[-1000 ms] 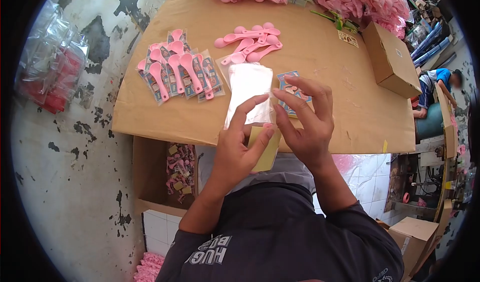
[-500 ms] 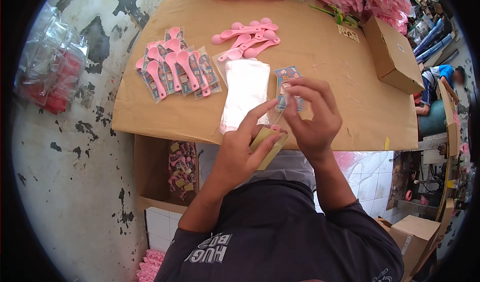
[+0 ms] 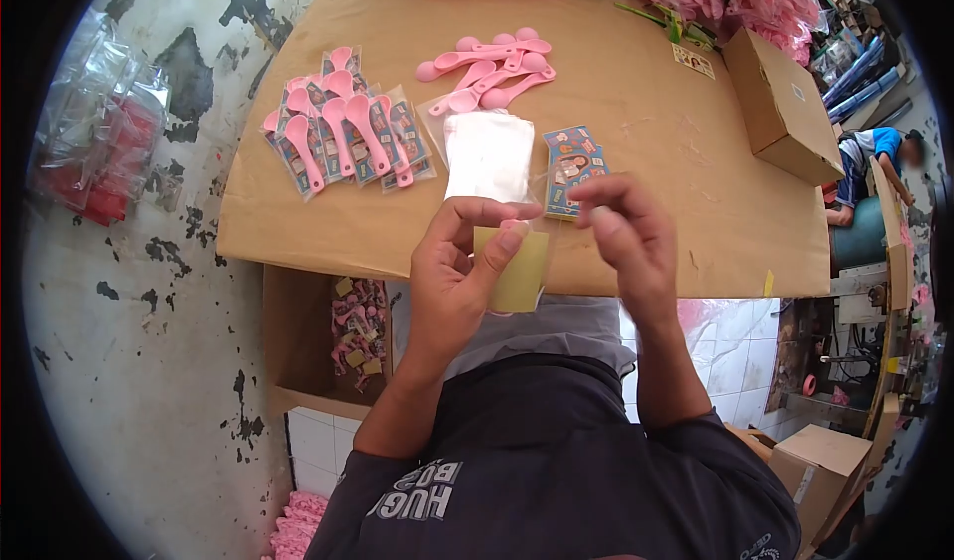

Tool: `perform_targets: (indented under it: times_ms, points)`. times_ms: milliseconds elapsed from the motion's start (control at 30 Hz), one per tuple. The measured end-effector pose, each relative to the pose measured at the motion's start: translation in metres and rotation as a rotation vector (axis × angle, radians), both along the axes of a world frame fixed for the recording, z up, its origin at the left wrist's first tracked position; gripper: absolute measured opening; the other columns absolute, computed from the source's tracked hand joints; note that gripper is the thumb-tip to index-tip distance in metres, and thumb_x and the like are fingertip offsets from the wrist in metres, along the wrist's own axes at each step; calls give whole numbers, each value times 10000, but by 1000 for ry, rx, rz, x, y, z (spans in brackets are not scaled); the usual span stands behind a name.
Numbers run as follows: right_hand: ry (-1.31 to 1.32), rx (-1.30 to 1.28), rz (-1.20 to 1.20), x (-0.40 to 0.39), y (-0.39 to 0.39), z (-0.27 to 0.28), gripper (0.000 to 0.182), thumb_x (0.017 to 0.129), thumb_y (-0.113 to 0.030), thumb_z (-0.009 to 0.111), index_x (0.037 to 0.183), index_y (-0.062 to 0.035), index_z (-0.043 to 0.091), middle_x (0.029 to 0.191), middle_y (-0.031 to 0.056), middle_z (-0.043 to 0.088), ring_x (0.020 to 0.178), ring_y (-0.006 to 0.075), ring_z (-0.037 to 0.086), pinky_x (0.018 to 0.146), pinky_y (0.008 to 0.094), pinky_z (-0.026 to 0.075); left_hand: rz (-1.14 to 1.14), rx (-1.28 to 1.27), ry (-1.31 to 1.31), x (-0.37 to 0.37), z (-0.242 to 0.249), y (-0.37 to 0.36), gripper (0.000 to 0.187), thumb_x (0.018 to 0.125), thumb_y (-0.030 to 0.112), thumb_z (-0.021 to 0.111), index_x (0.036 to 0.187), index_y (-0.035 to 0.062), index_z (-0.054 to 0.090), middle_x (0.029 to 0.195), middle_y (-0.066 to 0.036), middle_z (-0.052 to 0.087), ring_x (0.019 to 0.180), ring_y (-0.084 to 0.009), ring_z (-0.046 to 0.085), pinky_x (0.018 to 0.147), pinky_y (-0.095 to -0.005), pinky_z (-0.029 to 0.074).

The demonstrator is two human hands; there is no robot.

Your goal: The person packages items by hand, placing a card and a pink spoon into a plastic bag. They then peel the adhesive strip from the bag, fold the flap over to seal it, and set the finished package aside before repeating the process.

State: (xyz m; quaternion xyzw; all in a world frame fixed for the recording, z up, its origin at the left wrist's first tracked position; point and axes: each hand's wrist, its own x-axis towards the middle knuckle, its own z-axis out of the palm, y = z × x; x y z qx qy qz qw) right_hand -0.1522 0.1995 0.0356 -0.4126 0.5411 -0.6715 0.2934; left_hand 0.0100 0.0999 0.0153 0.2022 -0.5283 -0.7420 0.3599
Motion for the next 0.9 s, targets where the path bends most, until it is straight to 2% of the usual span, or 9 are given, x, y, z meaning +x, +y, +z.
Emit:
perform_targets:
  times_ms: [67, 200, 333, 733, 833, 900]
  points:
    - [3, 21, 68, 7, -7, -14, 115, 991, -67, 602, 1055, 6, 665, 884, 4, 634, 757, 23, 556, 637, 186, 445, 39, -166, -20, 2, -6, -4, 212, 1023, 151, 640, 1140, -15, 577, 1205, -164, 686, 950, -114, 671, 726, -239, 577]
    - [-29, 109, 161, 9, -11, -14, 159, 992, -131, 685, 1066, 10, 685, 917, 3, 685, 827, 37, 612, 706, 206, 476, 35, -165, -15, 8, -11, -8, 241, 1020, 138, 643, 1179, -42, 616, 1172, -142, 696, 1012, -121, 662, 764, -245, 578]
    - [-33, 147, 163, 5, -12, -12, 153, 998, -130, 682, 1060, 10, 690, 929, 19, 708, 855, 50, 638, 721, 215, 489, -2, -53, -14, 19, -3, -16, 249, 1016, 108, 641, 1198, -62, 644, 1110, -135, 729, 1009, -134, 690, 795, -263, 592]
    - [-84, 54, 176, 3, -9, -7, 145, 987, -39, 660, 1114, 11, 709, 953, 39, 703, 905, 87, 648, 789, 242, 506, 2, -76, 46, 18, -3, -15, 183, 995, 38, 642, 1156, -46, 660, 1026, -144, 751, 913, -154, 724, 781, -282, 608]
    - [-26, -85, 228, -5, -8, -13, 136, 971, 14, 640, 1065, -1, 738, 947, 48, 670, 877, 94, 623, 762, 240, 478, -30, -122, 113, 18, -14, -17, 146, 1006, 10, 607, 1136, -36, 656, 1021, -141, 747, 908, -150, 722, 762, -279, 616]
    - [159, -100, 229, -8, -5, -11, 185, 940, 78, 604, 1002, -4, 757, 928, 53, 633, 825, 99, 582, 712, 242, 437, -44, -150, 140, 17, -17, -17, 127, 1006, -5, 596, 1116, -31, 655, 1010, -136, 745, 908, -148, 720, 758, -276, 614]
